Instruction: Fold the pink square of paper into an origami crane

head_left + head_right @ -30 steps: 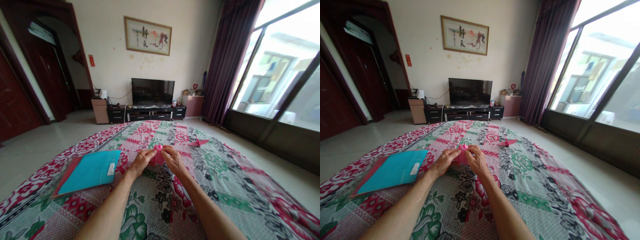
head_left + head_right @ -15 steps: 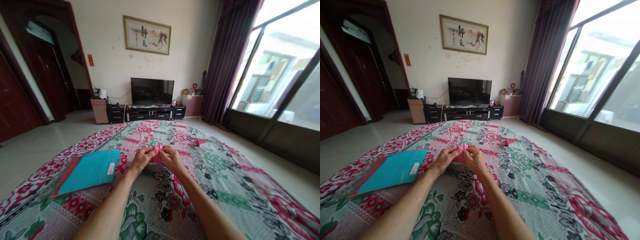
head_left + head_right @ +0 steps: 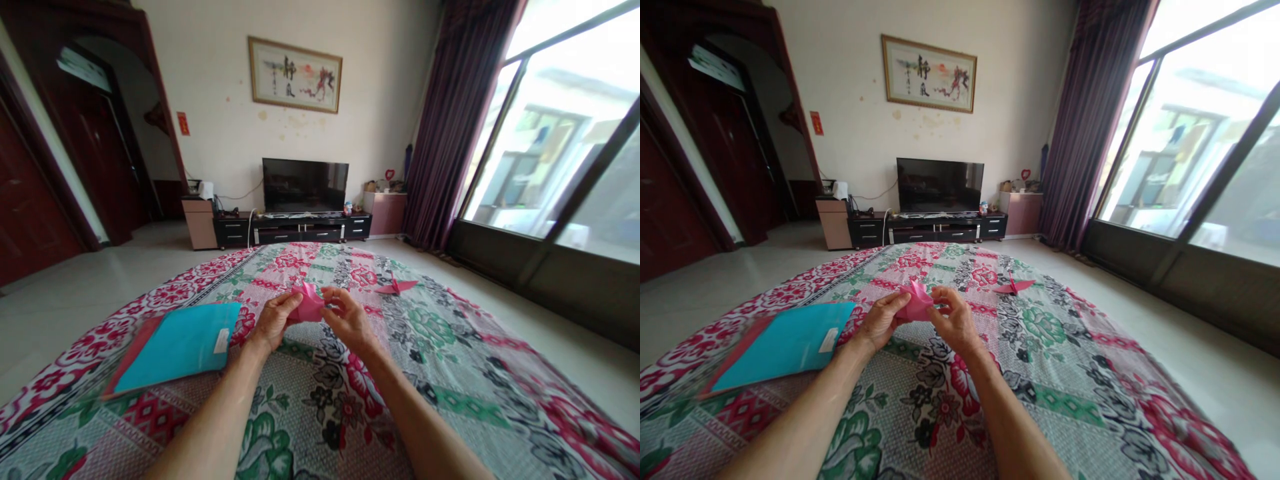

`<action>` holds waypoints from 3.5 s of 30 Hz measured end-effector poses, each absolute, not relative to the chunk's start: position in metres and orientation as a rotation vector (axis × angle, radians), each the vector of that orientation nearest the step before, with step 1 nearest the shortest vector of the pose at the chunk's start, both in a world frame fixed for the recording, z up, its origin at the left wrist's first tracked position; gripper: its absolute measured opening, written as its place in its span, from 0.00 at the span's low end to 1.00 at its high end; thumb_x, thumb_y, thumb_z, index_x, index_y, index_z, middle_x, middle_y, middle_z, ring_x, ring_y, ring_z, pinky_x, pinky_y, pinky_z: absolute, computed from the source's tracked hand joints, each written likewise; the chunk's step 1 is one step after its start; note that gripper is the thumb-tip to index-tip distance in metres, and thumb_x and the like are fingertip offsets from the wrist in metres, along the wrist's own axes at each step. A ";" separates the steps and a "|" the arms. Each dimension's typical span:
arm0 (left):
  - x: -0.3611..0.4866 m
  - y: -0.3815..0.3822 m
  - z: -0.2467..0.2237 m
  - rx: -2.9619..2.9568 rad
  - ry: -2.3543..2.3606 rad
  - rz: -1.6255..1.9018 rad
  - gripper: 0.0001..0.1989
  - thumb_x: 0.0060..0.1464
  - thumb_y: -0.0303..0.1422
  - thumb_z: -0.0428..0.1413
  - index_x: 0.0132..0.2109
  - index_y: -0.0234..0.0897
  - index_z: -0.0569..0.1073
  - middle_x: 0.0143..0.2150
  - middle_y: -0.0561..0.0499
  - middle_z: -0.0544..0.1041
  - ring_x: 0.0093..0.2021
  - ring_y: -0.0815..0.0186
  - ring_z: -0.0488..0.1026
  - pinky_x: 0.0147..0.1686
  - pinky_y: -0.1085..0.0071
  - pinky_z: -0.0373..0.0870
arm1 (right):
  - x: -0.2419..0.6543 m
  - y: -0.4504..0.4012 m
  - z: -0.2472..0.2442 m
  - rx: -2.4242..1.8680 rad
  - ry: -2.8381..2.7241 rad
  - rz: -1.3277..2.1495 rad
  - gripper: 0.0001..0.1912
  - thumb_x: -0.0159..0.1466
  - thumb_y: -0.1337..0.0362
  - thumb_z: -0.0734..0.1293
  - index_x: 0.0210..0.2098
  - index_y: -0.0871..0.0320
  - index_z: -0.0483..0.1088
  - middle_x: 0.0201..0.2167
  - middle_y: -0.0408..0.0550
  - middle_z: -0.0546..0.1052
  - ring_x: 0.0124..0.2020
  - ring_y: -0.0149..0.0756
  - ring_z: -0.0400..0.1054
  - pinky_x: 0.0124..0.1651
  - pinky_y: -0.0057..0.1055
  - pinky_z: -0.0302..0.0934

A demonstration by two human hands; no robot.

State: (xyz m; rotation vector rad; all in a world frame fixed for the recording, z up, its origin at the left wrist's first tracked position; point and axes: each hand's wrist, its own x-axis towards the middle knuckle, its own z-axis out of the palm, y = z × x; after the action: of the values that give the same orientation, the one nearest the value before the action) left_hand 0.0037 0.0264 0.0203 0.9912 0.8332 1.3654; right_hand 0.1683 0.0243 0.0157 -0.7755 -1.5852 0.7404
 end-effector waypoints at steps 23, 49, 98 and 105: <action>0.001 0.023 0.026 1.400 1.007 1.324 0.13 0.44 0.40 0.59 0.24 0.33 0.73 0.18 0.58 0.65 0.20 0.74 0.57 0.21 0.76 0.53 | 0.172 0.017 0.026 -0.857 -2.054 0.272 0.09 0.53 0.75 0.62 0.33 0.59 0.67 0.30 0.45 0.71 0.32 0.30 0.66 0.36 0.27 0.59; -0.002 0.020 0.042 1.490 1.053 1.398 0.12 0.42 0.41 0.60 0.24 0.35 0.75 0.18 0.58 0.65 0.20 0.73 0.57 0.21 0.75 0.52 | 0.170 0.021 0.028 -0.906 -1.763 0.367 0.10 0.55 0.71 0.62 0.33 0.60 0.74 0.29 0.47 0.75 0.28 0.30 0.67 0.31 0.25 0.61; -0.003 0.024 0.026 1.395 0.995 1.148 0.17 0.42 0.38 0.59 0.41 0.38 0.77 0.33 0.49 0.77 0.33 0.65 0.71 0.29 0.73 0.66 | 0.165 0.027 0.017 -1.011 -1.808 0.235 0.03 0.53 0.72 0.63 0.26 0.59 0.68 0.26 0.45 0.70 0.26 0.29 0.63 0.31 0.26 0.59; 0.001 0.026 0.022 1.316 0.947 1.191 0.12 0.43 0.36 0.59 0.37 0.37 0.78 0.31 0.49 0.77 0.32 0.66 0.70 0.30 0.73 0.67 | 0.162 0.025 0.020 -1.026 -1.848 0.231 0.08 0.52 0.71 0.64 0.32 0.59 0.71 0.27 0.45 0.71 0.26 0.29 0.62 0.30 0.25 0.57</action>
State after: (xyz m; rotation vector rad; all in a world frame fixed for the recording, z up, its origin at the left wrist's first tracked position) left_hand 0.0007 0.0263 0.0222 1.3157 0.9465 1.1908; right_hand 0.1624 0.0253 0.0198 -1.0257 -1.8479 0.2314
